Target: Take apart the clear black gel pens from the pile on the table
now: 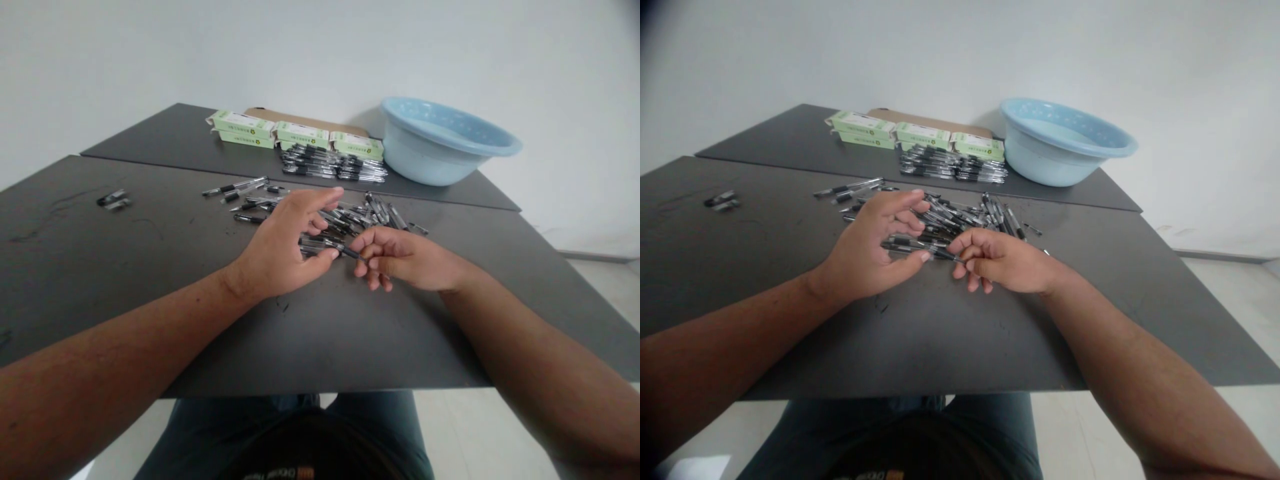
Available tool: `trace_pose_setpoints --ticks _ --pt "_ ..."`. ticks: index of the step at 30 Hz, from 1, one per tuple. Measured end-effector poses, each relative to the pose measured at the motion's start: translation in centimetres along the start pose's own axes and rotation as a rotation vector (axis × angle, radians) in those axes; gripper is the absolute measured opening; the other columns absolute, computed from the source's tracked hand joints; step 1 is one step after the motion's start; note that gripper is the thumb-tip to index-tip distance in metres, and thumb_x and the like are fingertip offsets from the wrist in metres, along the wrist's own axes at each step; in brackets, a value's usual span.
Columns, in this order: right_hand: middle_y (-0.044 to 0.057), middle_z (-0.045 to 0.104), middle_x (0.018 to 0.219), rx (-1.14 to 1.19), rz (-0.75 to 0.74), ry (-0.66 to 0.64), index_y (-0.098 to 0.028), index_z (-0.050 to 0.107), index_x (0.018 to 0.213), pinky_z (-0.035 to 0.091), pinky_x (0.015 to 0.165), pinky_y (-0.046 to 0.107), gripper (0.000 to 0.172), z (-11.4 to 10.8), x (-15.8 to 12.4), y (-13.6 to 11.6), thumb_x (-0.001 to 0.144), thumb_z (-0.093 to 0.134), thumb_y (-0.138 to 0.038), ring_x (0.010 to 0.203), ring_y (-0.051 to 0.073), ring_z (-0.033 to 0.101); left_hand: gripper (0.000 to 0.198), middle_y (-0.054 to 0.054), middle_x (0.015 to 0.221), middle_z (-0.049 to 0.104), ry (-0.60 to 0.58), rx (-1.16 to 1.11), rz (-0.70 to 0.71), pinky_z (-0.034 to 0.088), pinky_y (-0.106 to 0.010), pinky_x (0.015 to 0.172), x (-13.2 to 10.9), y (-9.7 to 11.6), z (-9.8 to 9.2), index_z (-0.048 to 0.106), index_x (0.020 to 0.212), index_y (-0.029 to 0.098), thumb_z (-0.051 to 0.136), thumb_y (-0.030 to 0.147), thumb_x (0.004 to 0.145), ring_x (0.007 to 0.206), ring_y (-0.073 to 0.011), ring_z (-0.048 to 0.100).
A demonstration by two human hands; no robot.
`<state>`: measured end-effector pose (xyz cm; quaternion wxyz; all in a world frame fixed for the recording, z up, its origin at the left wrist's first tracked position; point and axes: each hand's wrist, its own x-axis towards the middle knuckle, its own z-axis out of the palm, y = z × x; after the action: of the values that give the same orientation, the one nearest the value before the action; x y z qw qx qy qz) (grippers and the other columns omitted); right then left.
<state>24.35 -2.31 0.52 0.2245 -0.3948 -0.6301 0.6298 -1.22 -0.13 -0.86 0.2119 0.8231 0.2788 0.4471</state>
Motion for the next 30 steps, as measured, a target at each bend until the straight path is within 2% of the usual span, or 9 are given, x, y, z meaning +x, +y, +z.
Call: trace_pose_setpoints --ticks 2,6,11,14,16,19,22,26,30 --pt "0.002 0.071 0.094 -0.002 -0.002 0.018 -0.021 0.053 0.118 0.051 0.051 0.02 0.035 -0.1 0.0 0.0 0.086 0.063 -0.013 0.067 0.012 0.068 0.067 -0.012 0.127 0.063 -0.016 -0.042 -0.041 0.06 -0.035 0.085 0.0 -0.2 0.1 0.044 0.144 0.022 0.068 0.021 0.082 0.102 -0.0208 0.067" --pt "0.002 0.071 0.095 -0.051 -0.012 0.032 -0.021 0.053 0.12 0.051 0.053 0.02 0.036 -0.4 -0.1 0.1 0.086 0.06 -0.01 0.069 0.012 0.067 0.034 -0.005 0.095 0.072 -0.141 0.021 -0.066 0.056 -0.028 0.073 0.3 -0.4 -0.2 0.06 0.12 0.016 0.062 0.024 0.087 0.079 -0.0151 0.069" --pt "0.002 0.07 0.096 -0.187 -0.016 0.059 -0.021 0.054 0.12 0.051 0.053 0.02 0.037 -0.3 -0.2 0.2 0.086 0.055 -0.008 0.069 0.012 0.066 0.015 -0.001 0.086 0.071 -0.175 0.188 0.023 0.05 -0.025 0.071 0.6 -0.4 -0.6 0.067 0.098 0.017 0.058 0.026 0.09 0.075 -0.0133 0.066" --pt "0.002 0.07 0.097 -0.277 -0.028 0.073 -0.022 0.055 0.12 0.05 0.053 0.022 0.036 -0.1 -0.2 0.2 0.086 0.053 -0.009 0.069 0.012 0.066 0.014 0.0 0.081 0.069 -0.213 0.25 0.045 0.046 -0.026 0.071 0.7 -0.6 -0.5 0.068 0.089 0.018 0.056 0.025 0.091 0.075 -0.0138 0.065" --pt "0.002 0.071 0.096 -0.363 -0.077 0.099 -0.022 0.056 0.118 0.052 0.059 0.025 0.035 0.0 -0.2 0.1 0.086 0.053 -0.009 0.072 0.014 0.066 0.013 0.0 0.08 0.069 -0.23 0.264 0.039 0.045 -0.026 0.07 0.7 -0.7 -0.5 0.067 0.089 0.018 0.056 0.024 0.091 0.074 -0.014 0.064" --pt "0.001 0.073 0.094 -0.604 -0.167 0.241 -0.023 0.062 0.113 0.052 0.072 0.031 0.028 0.3 -0.3 -0.2 0.088 0.056 -0.013 0.08 0.017 0.067 0.012 0.001 0.079 0.069 -0.233 0.269 0.011 0.044 -0.026 0.068 0.7 -0.8 -0.4 0.067 0.091 0.018 0.057 0.024 0.09 0.073 -0.0138 0.064" --pt "0.001 0.074 0.095 -0.845 -0.203 0.418 -0.026 0.066 0.107 0.049 0.075 0.033 0.019 1.1 -0.6 -0.7 0.09 0.06 -0.021 0.084 0.02 0.068 0.012 0.002 0.079 0.068 -0.242 0.269 -0.016 0.043 -0.026 0.067 0.7 -0.9 -0.3 0.066 0.092 0.018 0.057 0.024 0.091 0.072 -0.0139 0.063" --pt "0.003 0.073 0.095 -0.922 -0.296 0.586 -0.025 0.064 0.105 0.048 0.076 0.033 0.02 2.5 -0.8 -0.8 0.086 0.067 -0.023 0.084 0.021 0.067 0.012 0.001 0.079 0.067 -0.22 0.254 -0.031 0.043 -0.026 0.065 0.7 -0.9 -0.4 0.064 0.091 0.017 0.054 0.024 0.091 0.07 -0.0133 0.062" --pt "0.003 0.069 0.091 -1.007 -0.365 0.633 -0.023 0.065 0.099 0.048 0.074 0.031 0.015 3.4 -0.8 -0.7 0.084 0.067 -0.019 0.081 0.019 0.064 0.013 0.001 0.078 0.066 -0.179 0.274 -0.036 0.043 -0.026 0.064 0.8 -0.7 -0.7 0.063 0.088 0.017 0.052 0.024 0.091 0.07 -0.0139 0.062"
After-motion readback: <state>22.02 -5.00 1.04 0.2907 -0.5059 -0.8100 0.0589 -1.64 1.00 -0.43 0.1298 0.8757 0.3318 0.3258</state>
